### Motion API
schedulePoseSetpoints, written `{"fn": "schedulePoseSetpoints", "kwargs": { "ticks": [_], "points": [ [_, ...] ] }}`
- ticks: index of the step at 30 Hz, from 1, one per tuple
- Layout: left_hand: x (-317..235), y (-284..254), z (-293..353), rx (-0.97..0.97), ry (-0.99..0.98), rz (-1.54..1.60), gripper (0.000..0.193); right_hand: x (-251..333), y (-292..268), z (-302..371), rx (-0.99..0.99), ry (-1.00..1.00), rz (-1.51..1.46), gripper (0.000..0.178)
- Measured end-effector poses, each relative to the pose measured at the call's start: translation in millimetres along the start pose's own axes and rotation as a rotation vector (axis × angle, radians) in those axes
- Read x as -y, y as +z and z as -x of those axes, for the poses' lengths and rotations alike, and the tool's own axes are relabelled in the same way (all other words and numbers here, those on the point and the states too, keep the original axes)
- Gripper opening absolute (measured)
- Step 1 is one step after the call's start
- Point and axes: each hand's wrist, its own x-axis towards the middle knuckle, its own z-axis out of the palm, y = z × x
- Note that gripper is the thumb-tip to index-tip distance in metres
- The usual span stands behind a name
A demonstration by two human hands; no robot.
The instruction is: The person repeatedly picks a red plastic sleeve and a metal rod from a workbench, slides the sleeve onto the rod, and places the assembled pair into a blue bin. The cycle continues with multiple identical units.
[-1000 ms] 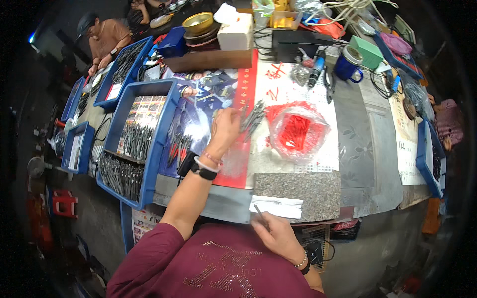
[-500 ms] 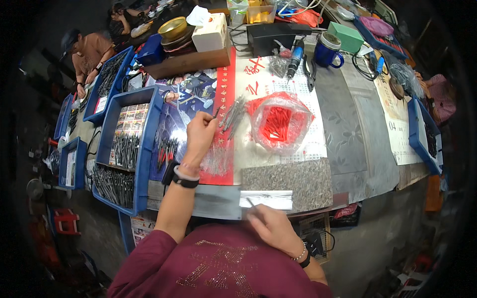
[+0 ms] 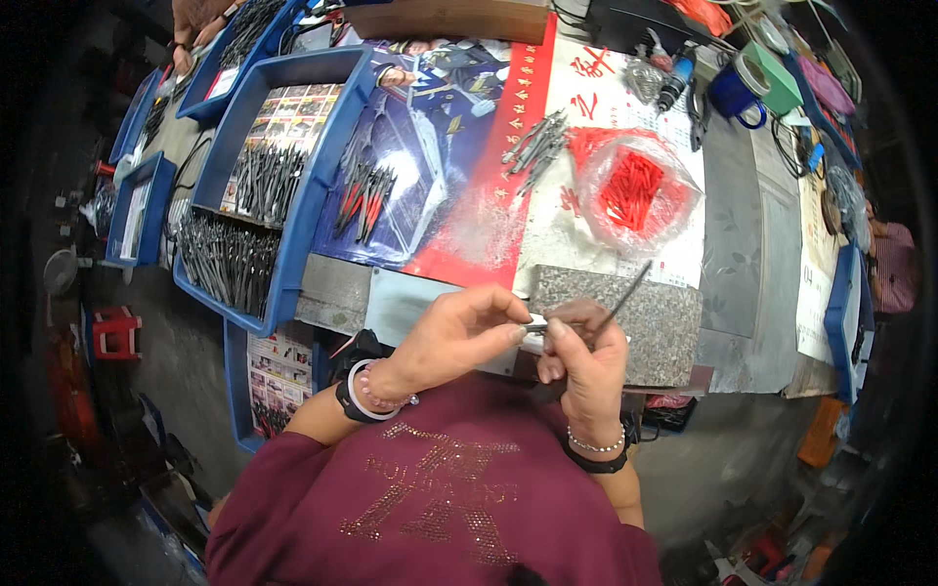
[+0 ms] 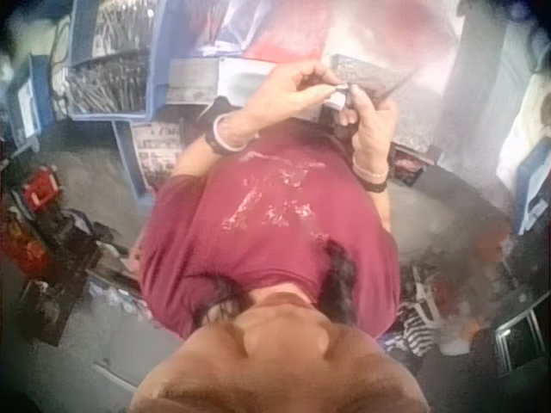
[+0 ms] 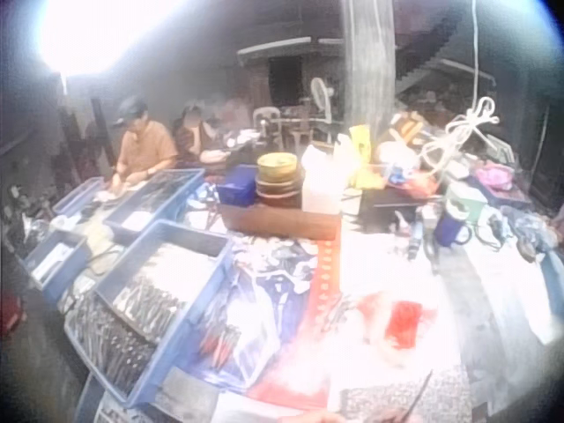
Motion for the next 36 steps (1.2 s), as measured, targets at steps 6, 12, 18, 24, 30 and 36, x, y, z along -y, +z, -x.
{"fn": "schedulePoseSetpoints", "kwargs": {
  "ticks": [6,12,18,24,30,36],
  "points": [
    [-3,-18,14,-0.077,-0.055,0.344,0.015,10,-3,4,0.130,-0.080,0.127,0.014],
    [2,-40,32,-0.109,0.019,0.537,0.016,78,-21,-29,-0.103,-0.325,1.059,0.015],
    [7,-44,42,-0.156,0.114,0.318,0.012,86,-38,-124,0.095,-0.434,1.559,0.014],
    [11,-45,48,-0.193,0.138,0.231,0.016,61,-60,-172,0.275,-0.278,2.003,0.021],
    [13,-42,43,-0.150,0.111,0.266,0.014,61,-66,-173,0.286,-0.311,1.920,0.021],
    [12,-34,40,-0.175,0.052,0.241,0.015,68,-72,-162,0.142,-0.376,1.671,0.016]
  ]
}}
